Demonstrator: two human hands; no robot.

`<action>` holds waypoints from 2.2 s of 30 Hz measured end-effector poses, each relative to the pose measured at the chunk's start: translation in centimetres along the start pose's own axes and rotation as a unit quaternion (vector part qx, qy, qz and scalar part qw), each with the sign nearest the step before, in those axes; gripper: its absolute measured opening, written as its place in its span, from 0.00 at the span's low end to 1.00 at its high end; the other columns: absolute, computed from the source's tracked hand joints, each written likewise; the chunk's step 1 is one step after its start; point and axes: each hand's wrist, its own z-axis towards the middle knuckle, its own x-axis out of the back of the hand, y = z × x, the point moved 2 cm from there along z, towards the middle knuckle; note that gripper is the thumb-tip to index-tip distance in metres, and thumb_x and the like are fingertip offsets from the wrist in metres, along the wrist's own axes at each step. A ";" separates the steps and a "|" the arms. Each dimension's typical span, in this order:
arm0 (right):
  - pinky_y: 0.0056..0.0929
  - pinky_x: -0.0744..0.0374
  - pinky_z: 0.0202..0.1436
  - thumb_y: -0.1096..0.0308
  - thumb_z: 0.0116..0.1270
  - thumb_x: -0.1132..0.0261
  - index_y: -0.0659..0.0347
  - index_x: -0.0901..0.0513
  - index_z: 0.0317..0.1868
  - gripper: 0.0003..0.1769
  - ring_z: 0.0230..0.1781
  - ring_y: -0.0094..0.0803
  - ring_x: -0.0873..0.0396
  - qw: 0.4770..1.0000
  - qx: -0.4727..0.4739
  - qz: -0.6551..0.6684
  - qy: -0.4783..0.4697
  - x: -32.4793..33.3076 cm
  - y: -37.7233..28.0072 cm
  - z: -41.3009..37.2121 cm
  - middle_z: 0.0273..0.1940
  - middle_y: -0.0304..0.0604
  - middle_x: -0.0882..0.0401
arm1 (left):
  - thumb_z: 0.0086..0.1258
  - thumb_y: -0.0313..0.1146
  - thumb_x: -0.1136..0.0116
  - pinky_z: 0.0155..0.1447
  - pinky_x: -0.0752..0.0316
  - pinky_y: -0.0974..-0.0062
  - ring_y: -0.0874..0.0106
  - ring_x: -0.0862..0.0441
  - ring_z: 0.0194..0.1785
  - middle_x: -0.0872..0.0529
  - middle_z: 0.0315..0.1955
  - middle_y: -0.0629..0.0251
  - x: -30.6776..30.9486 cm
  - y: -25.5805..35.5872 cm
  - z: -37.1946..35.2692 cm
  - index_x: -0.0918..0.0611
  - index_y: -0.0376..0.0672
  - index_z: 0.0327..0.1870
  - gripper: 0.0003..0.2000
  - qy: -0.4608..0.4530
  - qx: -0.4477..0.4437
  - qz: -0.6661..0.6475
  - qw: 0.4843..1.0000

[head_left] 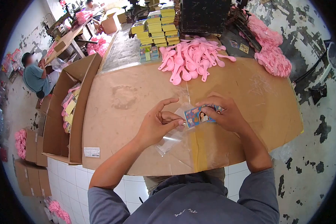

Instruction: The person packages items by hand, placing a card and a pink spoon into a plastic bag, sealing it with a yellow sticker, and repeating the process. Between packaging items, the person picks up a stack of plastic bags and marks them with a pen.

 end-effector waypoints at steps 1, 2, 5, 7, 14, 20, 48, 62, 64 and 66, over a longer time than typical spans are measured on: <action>0.32 0.20 0.45 0.74 0.71 0.32 0.58 0.11 0.54 0.13 0.40 0.31 0.16 1.000 0.006 -0.011 -0.017 -0.3 -0.1 0.0 0.42 0.43 0.14 | 0.72 0.21 0.33 0.50 0.17 0.79 0.76 0.11 0.46 0.07 0.41 0.56 -0.1 0.0 -0.1 0.34 0.37 0.76 0.33 -0.002 -0.002 0.017 1.000; 0.33 0.20 0.44 0.74 0.71 0.31 0.58 0.11 0.54 0.13 0.39 0.32 0.17 0.999 0.013 -0.022 -0.034 -0.7 -0.3 -0.1 0.42 0.43 0.14 | 0.72 0.21 0.33 0.50 0.18 0.79 0.77 0.11 0.46 0.07 0.41 0.56 -0.1 0.1 -0.1 0.34 0.37 0.76 0.33 -0.004 -0.004 0.034 0.999; 0.31 0.20 0.44 0.74 0.70 0.31 0.60 0.12 0.56 0.14 0.41 0.29 0.16 0.998 0.030 -0.019 -0.059 -2.2 -0.7 -0.2 0.42 0.44 0.14 | 0.72 0.20 0.33 0.49 0.18 0.81 0.79 0.12 0.45 0.07 0.42 0.58 -0.6 0.2 -0.4 0.34 0.37 0.77 0.33 -0.019 0.002 0.080 0.997; 0.30 0.19 0.45 0.74 0.70 0.31 0.61 0.14 0.57 0.15 0.42 0.27 0.16 0.999 -0.038 0.027 -0.004 -2.8 -1.1 -0.4 0.43 0.43 0.13 | 0.73 0.20 0.33 0.48 0.19 0.81 0.79 0.13 0.44 0.08 0.42 0.58 -0.8 0.2 -0.4 0.34 0.37 0.76 0.33 -0.014 -0.005 0.078 0.997; 0.23 0.18 0.44 0.73 0.72 0.30 0.65 0.16 0.57 0.15 0.39 0.20 0.16 0.971 -0.142 0.181 0.059 -2.7 -0.5 -0.4 0.44 0.39 0.11 | 0.74 0.20 0.35 0.45 0.20 0.84 0.79 0.12 0.43 0.09 0.43 0.59 0.0 0.1 -0.4 0.31 0.36 0.74 0.29 0.052 -0.031 0.019 0.998; 0.23 0.17 0.42 0.72 0.72 0.28 0.66 0.15 0.55 0.14 0.39 0.20 0.15 0.971 -0.132 0.158 0.123 -2.8 -0.9 0.1 0.45 0.40 0.11 | 0.74 0.21 0.35 0.41 0.21 0.85 0.80 0.12 0.42 0.09 0.44 0.59 -0.1 0.4 -0.3 0.30 0.36 0.72 0.27 0.041 -0.015 0.012 0.999; 0.40 0.19 0.49 0.73 0.67 0.35 0.67 0.17 0.51 0.13 0.42 0.46 0.17 0.943 -0.058 -0.300 0.134 3.2 3.6 3.0 0.47 0.52 0.18 | 0.77 0.26 0.37 0.46 0.18 0.84 0.81 0.13 0.45 0.09 0.46 0.62 1.7 -0.4 0.3 0.20 0.35 0.63 0.16 0.035 0.024 -0.042 0.998; 0.21 0.27 0.40 0.76 0.70 0.38 0.63 0.12 0.47 0.10 0.34 0.16 0.27 0.988 -0.123 0.095 -0.009 1.8 -1.1 1.3 0.35 0.31 0.19 | 0.75 0.24 0.34 0.50 0.16 0.80 0.78 0.12 0.47 0.09 0.46 0.60 0.8 -0.2 -0.1 0.18 0.33 0.61 0.16 0.024 0.001 -0.044 0.999; 0.21 0.27 0.40 0.76 0.70 0.39 0.63 0.12 0.46 0.10 0.34 0.16 0.27 0.986 -0.118 0.112 0.032 2.2 -0.9 1.2 0.34 0.31 0.19 | 0.74 0.23 0.34 0.50 0.16 0.80 0.78 0.11 0.47 0.08 0.46 0.60 0.9 -0.4 0.0 0.17 0.33 0.60 0.15 0.024 0.002 -0.034 0.999; 0.21 0.28 0.40 0.77 0.68 0.39 0.63 0.12 0.46 0.11 0.34 0.16 0.27 0.983 -0.128 0.122 0.042 2.4 -0.8 1.1 0.34 0.32 0.19 | 0.74 0.23 0.34 0.50 0.16 0.80 0.78 0.11 0.46 0.08 0.45 0.61 0.8 -0.5 0.0 0.17 0.32 0.60 0.15 0.018 -0.009 -0.032 0.999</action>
